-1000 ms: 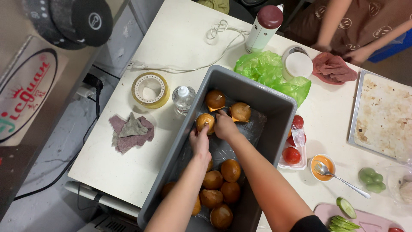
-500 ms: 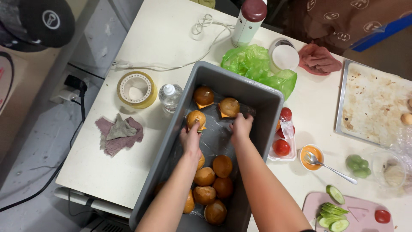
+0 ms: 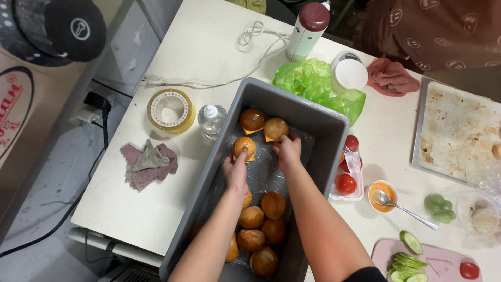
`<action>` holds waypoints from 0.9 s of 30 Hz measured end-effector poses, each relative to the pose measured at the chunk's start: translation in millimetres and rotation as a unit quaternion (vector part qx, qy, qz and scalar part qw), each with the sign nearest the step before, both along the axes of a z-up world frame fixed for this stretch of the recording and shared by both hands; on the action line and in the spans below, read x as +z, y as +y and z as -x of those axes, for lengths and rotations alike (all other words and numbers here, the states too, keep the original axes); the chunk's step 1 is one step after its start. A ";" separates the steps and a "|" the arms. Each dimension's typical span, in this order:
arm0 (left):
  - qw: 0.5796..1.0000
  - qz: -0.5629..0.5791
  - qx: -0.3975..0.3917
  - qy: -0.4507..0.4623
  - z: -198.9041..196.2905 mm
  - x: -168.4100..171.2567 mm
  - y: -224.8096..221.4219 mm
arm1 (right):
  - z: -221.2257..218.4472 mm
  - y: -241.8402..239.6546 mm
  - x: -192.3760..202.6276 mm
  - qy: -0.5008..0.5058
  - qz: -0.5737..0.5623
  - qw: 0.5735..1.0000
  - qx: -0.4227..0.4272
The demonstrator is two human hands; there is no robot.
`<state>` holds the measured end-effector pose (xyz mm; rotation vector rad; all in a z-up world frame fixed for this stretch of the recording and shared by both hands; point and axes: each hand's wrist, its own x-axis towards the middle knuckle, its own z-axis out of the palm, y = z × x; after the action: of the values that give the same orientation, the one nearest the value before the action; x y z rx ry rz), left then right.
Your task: The person prepares mini burgers by spreading sauce onto the buns, adding sliced tomato and cucumber, and placing a slice of cheese on each burger.
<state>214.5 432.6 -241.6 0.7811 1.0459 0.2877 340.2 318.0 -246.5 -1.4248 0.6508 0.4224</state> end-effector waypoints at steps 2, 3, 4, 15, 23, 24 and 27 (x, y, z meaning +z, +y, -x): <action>1.000 0.000 -0.006 0.002 -0.4 1.1 -0.9 | -1.7 1.2 0.4 -0.018 -0.004 1.000 0.012; 1.000 -0.001 -0.006 0.002 0.0 1.6 0.1 | -1.6 1.3 1.6 -0.018 -0.004 1.000 0.013; 1.000 -0.013 -0.012 -0.008 0.6 1.7 -0.2 | -0.8 -0.2 4.2 -0.011 0.003 1.000 0.018; 0.981 0.035 -0.187 -0.027 -9.6 33.7 -75.0 | 98.6 -100.7 189.8 -0.277 -0.072 0.957 0.044; 0.984 0.031 -0.173 0.003 -56.4 24.4 -125.1 | 166.4 -197.6 212.9 -0.232 -0.019 0.972 0.019; 0.984 0.032 -0.176 0.002 -60.8 23.0 -129.0 | 172.7 -204.4 209.9 -0.223 -0.018 0.975 0.016; 0.987 0.004 -0.155 -0.038 -71.3 26.0 -138.0 | 182.9 -220.1 200.5 -0.208 -0.014 0.978 0.016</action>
<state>285.9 294.6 -215.6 0.9062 0.8382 0.0462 157.3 97.8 -46.1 -1.4419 0.2809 0.1476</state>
